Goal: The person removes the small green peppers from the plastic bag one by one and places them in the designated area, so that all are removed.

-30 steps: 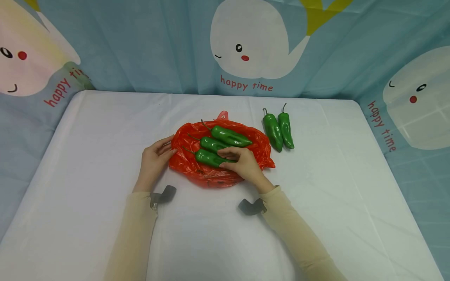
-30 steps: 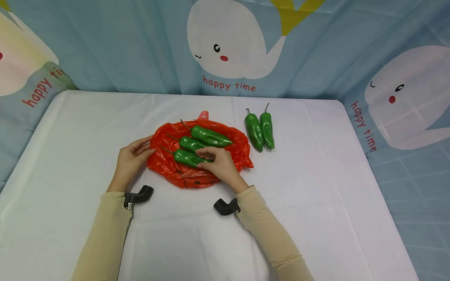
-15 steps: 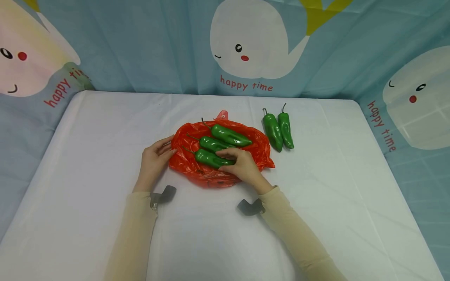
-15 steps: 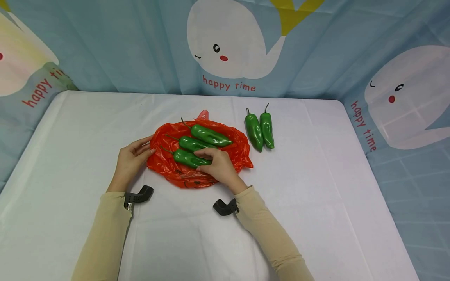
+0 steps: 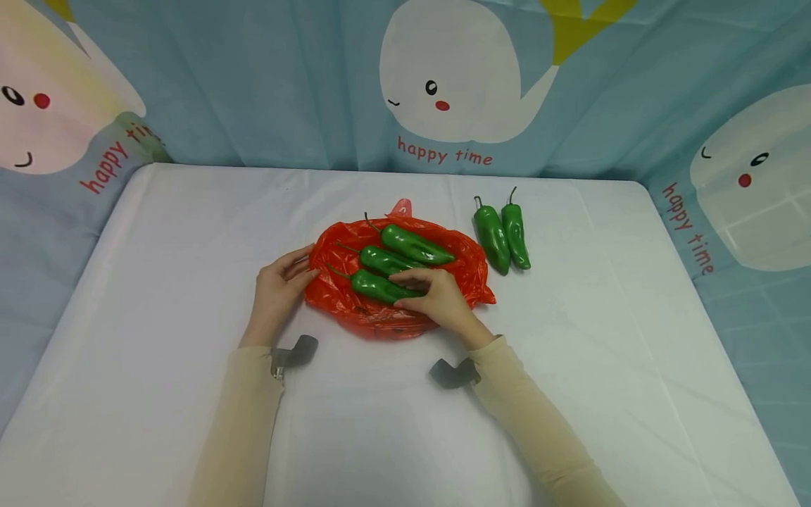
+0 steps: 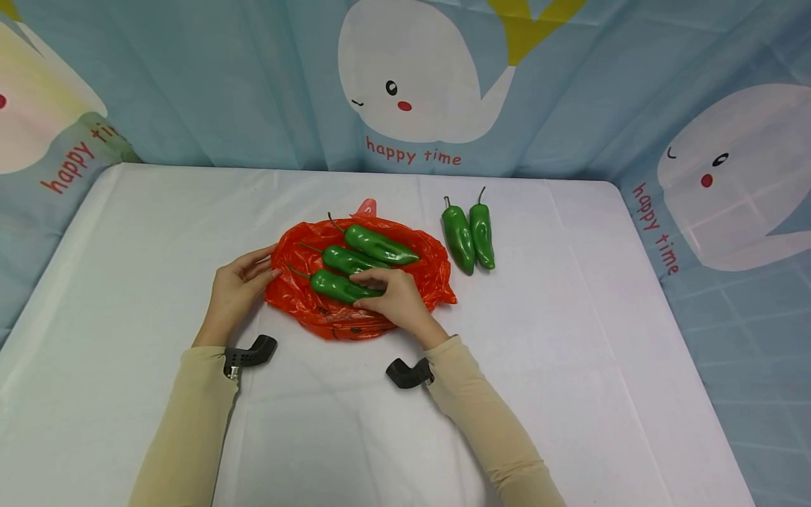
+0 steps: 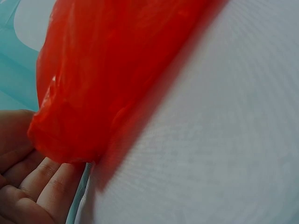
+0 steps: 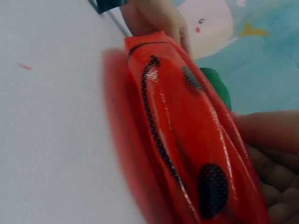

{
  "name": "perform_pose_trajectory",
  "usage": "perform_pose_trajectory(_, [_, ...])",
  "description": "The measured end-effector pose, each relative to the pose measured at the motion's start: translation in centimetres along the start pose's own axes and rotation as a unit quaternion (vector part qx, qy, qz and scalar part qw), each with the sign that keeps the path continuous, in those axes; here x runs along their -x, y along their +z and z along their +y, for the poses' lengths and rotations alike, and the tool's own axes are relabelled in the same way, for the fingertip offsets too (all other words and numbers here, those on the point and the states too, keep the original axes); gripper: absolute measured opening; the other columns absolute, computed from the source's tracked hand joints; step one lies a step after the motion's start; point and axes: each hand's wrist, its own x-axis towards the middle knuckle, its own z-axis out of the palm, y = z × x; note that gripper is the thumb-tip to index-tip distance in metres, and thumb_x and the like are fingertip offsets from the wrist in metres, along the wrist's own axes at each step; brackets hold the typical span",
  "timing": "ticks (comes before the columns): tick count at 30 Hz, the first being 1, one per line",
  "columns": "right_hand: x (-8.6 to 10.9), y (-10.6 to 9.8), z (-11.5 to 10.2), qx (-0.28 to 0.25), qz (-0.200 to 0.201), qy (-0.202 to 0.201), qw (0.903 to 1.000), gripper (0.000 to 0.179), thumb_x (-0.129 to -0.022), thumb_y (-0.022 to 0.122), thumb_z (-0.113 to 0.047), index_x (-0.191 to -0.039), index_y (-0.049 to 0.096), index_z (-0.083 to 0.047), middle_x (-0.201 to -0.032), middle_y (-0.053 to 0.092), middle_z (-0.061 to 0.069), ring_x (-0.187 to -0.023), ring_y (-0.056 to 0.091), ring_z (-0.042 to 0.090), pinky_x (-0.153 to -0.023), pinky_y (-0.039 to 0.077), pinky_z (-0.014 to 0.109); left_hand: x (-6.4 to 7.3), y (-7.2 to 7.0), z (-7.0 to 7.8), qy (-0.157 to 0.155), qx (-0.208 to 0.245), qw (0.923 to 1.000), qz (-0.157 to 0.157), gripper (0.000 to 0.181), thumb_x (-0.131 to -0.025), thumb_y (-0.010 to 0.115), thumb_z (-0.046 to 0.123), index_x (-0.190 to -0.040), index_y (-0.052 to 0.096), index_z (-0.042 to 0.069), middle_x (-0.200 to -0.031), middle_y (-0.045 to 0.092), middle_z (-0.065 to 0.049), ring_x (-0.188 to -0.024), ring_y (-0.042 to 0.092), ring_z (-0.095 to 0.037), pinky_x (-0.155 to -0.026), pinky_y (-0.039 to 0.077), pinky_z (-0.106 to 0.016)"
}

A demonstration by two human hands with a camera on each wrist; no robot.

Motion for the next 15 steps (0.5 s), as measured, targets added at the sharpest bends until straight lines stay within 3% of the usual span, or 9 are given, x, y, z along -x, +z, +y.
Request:
perform_pose_trajectory(3, [0.0,-0.2,0.0,-0.024,-0.005,0.011,0.9996,0.036,-0.077,0.076,-0.002,-0.113,0.068,-0.004,-0.11,0.067,0.007,-0.1,0.064,0.019,-0.087,0.053,0.028,-0.6,0.0,-1.4,0.001,-0.001,1.0,0.002,0.046,-0.09,0.063,0.007,-0.134,0.052,0.005,-0.131,0.054,-0.016,-0.118,0.054,-0.028,-0.087,0.047,-0.013])
perform_pose_trajectory(9, [-0.2,-0.4,0.0,-0.06,-0.016,0.017,0.9979,0.037,-0.077,0.075,-0.001,-0.113,0.067,-0.001,-0.111,0.067,0.009,-0.1,0.064,0.021,-0.088,0.053,0.029,-0.6,0.0,-1.5,-0.007,0.002,1.0,0.004,0.046,-0.09,0.064,0.007,-0.134,0.053,0.006,-0.13,0.055,-0.014,-0.117,0.055,-0.026,-0.087,0.047,-0.013])
perform_pose_trajectory(15, [-0.1,-0.5,0.0,-0.083,-0.019,0.015,0.9962,0.037,-0.078,0.074,0.001,-0.114,0.066,0.002,-0.112,0.066,0.012,-0.1,0.064,0.022,-0.089,0.053,0.03,-0.6,0.0,-1.5,0.005,0.0,1.0,0.004,0.045,-0.09,0.064,0.007,-0.133,0.054,0.005,-0.129,0.056,-0.015,-0.117,0.056,-0.026,-0.087,0.047,-0.014])
